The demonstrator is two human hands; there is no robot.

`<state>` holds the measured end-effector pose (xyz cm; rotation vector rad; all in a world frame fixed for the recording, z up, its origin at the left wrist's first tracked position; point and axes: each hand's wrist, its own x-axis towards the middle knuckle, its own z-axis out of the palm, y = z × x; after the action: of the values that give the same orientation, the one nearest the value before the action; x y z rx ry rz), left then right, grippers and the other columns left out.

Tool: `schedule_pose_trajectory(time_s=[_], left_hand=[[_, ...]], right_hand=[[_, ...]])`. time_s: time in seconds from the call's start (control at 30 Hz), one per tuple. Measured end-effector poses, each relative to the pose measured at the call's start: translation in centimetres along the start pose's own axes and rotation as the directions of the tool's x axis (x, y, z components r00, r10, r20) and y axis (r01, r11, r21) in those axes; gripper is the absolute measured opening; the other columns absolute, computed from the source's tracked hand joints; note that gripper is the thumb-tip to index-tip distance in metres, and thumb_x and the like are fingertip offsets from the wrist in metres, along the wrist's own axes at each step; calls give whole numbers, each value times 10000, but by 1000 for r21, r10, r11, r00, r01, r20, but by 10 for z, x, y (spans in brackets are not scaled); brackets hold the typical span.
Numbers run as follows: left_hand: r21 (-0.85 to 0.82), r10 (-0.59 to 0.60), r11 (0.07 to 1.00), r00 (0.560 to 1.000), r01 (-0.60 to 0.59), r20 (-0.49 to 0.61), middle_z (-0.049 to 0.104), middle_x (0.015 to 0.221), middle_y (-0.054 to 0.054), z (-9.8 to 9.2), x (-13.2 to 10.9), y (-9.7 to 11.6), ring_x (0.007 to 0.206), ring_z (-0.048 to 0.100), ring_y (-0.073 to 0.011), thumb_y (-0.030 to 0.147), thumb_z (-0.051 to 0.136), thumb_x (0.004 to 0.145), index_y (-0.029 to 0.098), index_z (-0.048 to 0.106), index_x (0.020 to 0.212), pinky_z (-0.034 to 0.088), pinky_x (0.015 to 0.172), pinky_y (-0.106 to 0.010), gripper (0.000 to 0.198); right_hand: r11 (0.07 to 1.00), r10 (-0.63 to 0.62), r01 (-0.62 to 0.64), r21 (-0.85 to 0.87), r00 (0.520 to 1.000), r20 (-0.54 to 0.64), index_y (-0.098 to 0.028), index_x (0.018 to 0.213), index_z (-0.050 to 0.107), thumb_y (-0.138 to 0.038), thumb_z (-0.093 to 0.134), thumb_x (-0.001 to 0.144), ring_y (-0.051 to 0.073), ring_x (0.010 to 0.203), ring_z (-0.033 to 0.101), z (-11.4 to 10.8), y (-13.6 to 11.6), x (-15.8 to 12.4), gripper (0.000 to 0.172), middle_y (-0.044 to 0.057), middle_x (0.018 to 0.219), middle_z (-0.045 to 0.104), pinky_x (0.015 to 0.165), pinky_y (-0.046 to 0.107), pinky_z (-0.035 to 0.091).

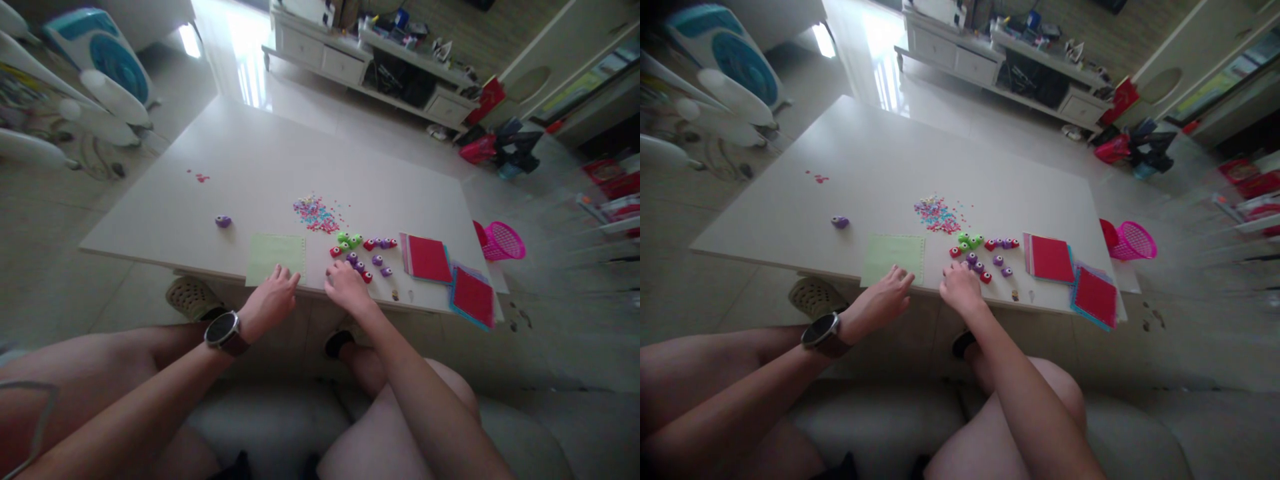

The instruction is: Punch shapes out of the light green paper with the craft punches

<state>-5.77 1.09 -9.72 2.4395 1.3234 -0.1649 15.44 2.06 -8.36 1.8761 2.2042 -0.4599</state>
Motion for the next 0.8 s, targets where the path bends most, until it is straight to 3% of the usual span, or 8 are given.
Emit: schedule_pose_trajectory(time_s=[0.5, 0.8], left_hand=[[-18, 4, 1000, 999, -5, -49, 624, 1335, -229, 13, 2, -5, 1515, 486, -445, 114, 548, 950, 131, 581, 1357, 577, 1087, -574, 409], [-5, -7, 1000, 999, 7, -41, 614, 1340, -216, 16, 2, -5, 1542, 463, -443, 127, 551, 971, 126, 581, 1375, 573, 1109, -536, 406]], right_hand=[[997, -20, 19, -72, 1000, -17, -167, 1244, 725, -315, 577, 1033, 320, 1212, 607, -2, -14, -7, 298, 151, 1290, 667, 912, 416, 565], [1000, -14, 14, -11, 1000, -12, -160, 1262, 719, -295, 577, 1036, 312, 1200, 645, -6, -9, -6, 300, 134, 1283, 705, 967, 418, 548]])
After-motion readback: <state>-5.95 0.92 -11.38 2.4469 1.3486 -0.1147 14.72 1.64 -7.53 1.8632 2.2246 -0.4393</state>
